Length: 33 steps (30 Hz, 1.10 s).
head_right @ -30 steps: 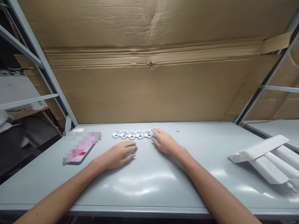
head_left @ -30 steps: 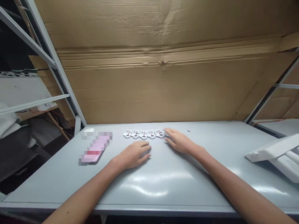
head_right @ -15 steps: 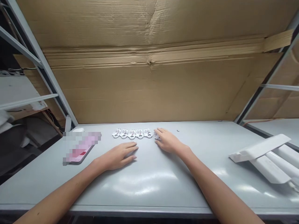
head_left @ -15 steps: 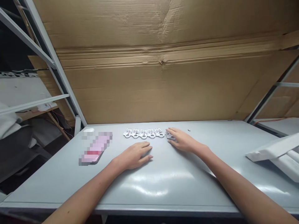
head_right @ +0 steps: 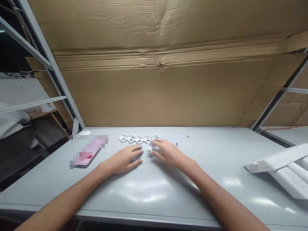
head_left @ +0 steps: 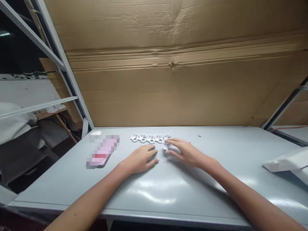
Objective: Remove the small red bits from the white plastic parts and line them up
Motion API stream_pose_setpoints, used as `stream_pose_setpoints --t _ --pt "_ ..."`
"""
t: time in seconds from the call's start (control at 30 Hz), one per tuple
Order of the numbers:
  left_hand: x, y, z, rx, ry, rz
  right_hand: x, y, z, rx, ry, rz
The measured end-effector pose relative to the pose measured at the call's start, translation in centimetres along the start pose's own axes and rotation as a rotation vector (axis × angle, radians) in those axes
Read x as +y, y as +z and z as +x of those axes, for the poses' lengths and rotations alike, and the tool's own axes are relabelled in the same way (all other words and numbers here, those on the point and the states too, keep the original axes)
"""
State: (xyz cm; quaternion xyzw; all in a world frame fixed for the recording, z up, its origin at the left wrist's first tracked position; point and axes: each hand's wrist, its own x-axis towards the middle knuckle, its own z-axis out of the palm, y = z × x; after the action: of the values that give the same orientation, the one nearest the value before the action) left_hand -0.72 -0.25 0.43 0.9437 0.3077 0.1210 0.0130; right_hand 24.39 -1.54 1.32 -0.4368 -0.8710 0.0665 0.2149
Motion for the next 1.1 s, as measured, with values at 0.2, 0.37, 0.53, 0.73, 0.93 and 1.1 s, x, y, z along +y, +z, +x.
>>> stream_pose_setpoints --t 0.2,0.37,0.53,0.73,0.93,1.1 --pt "-0.1 0.0 0.1 0.007 -0.036 -0.004 -1.8 2.5 0.3 -0.019 -0.101 -0.047" --pt "0.2 0.0 0.0 0.000 -0.044 -0.017 -0.5 1.6 0.3 0.017 -0.108 -0.087" --pt "0.4 -0.3 -0.1 -0.020 -0.061 -0.039 2.2 -0.3 0.0 0.077 0.265 -0.282" --pt "0.5 -0.4 -0.1 -0.029 -0.047 -0.051 3.3 -1.9 -0.3 -0.059 0.572 -0.498" --pt "0.4 -0.4 -0.2 -0.043 -0.047 -0.032 2.4 -2.4 0.0 -0.167 0.687 -0.500" --pt "0.5 -0.5 -0.2 -0.046 -0.045 -0.019 2.6 -2.3 0.0 -0.187 0.684 -0.493"
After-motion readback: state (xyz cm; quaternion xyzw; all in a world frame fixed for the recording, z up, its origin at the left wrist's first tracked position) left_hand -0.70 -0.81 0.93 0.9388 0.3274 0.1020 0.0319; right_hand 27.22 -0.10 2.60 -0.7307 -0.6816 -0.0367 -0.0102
